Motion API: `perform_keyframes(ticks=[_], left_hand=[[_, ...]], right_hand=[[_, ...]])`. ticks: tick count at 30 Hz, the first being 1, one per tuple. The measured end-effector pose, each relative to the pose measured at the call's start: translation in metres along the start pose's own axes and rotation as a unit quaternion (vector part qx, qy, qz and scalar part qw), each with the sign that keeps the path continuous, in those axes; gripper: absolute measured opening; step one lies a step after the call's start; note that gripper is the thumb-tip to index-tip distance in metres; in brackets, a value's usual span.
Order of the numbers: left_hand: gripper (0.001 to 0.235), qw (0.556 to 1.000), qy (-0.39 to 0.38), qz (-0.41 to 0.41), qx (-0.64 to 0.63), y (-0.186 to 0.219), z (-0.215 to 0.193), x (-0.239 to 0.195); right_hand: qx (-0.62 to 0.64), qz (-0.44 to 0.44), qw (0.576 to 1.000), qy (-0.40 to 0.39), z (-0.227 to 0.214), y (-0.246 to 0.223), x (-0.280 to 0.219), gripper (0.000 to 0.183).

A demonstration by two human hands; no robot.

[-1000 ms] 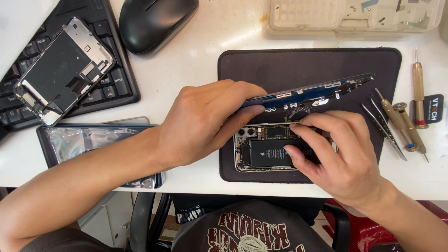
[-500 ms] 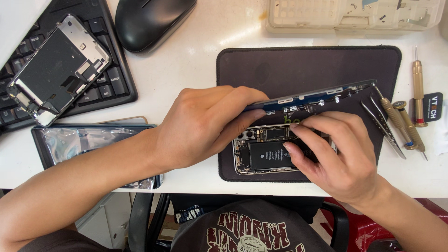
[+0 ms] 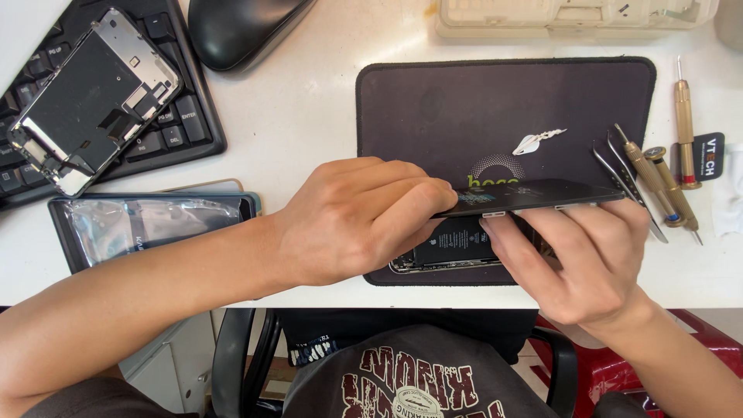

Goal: The person uses tweezers to manipulate internal connectors and components inside a disassembled smartphone. They then retrieve a new screen assembly from a case, align it with the phone chassis, and press it into place. The person continues to adjust internal parts and secure the new screen.

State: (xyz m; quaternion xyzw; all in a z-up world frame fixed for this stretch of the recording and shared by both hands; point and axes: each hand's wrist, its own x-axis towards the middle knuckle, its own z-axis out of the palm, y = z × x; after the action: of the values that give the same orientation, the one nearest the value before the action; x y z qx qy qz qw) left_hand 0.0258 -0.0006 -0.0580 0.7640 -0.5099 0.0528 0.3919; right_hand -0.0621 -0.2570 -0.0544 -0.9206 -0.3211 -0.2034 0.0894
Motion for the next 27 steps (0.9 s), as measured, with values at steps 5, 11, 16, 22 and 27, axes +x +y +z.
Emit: perform_keyframes(ticks=[5,11,16,22,27], left_hand=[[0.026,1.0,0.004,0.006,-0.006,-0.001,0.008,-0.005],[0.026,1.0,0.006,0.004,-0.011,-0.001,0.011,-0.007],[0.022,1.0,0.016,-0.001,-0.02,-0.002,0.014,-0.006],[0.021,0.999,0.015,-0.017,-0.042,-0.004,0.014,-0.004],[0.02,0.999,0.012,-0.019,-0.049,-0.004,0.013,-0.003]], right_hand=[[-0.007,-0.002,1.0,-0.001,0.001,-0.001,-0.003,0.014],[-0.004,-0.021,1.0,-0.011,0.0,-0.001,-0.001,0.015],[0.018,-0.024,0.999,-0.02,-0.001,-0.001,0.005,0.019],[0.018,-0.017,1.0,-0.014,0.001,-0.002,0.011,0.019],[0.024,-0.015,0.999,-0.02,0.002,-0.002,0.012,0.019]])
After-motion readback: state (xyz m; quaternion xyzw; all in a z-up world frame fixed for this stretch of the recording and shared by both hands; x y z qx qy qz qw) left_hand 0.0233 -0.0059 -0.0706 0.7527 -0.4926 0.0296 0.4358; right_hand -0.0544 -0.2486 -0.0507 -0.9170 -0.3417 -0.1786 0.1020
